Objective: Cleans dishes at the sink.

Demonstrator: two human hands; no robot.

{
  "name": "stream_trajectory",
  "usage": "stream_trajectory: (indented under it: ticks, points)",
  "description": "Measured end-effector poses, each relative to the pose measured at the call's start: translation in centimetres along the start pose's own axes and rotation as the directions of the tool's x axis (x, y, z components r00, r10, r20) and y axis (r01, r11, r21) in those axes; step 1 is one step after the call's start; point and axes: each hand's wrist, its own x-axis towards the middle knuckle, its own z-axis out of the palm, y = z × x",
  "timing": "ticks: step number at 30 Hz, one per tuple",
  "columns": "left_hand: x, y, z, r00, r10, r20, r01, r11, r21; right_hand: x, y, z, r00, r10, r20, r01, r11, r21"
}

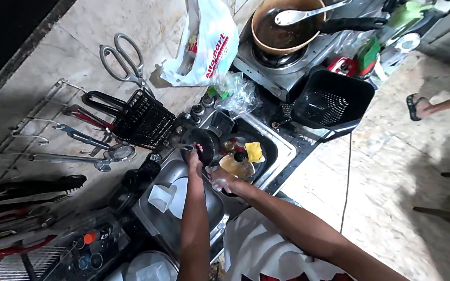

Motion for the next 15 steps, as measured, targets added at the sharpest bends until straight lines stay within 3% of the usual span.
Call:
stream_trajectory:
  ticks: [6, 10, 13, 15]
  points:
    - [-0.6, -0.1, -0.5, 0.995, -0.022, 0.099, 0.053, 0.948, -0.314, 0.4, -0.8, 0.3, 0.996, -0.03, -0.082, 0.006, 0.959, -0.285]
    - [-1.9, 0.3, -0.3, 0.978, -0.171, 0.121, 0.193, 0.961, -0.2, 1.0, -1.7, 1.1, 0.978, -0.143, -0.155, 0.006, 0.752, -0.659]
    - [-1.9, 0.3, -0.5, 0.948, -0.274, 0.165, 0.287, 0.956, -0.064, 1.3, -0.9, 1.7, 0.964, -0.183, -0.194, -0.015, 0.689, -0.725]
    - [-1.4, 0.0, -0.7, 0.929, -0.31, 0.205, 0.335, 0.937, -0.103, 1.5, 0.0, 1.6, 0.961, -0.218, -0.17, 0.036, 0.708, -0.705]
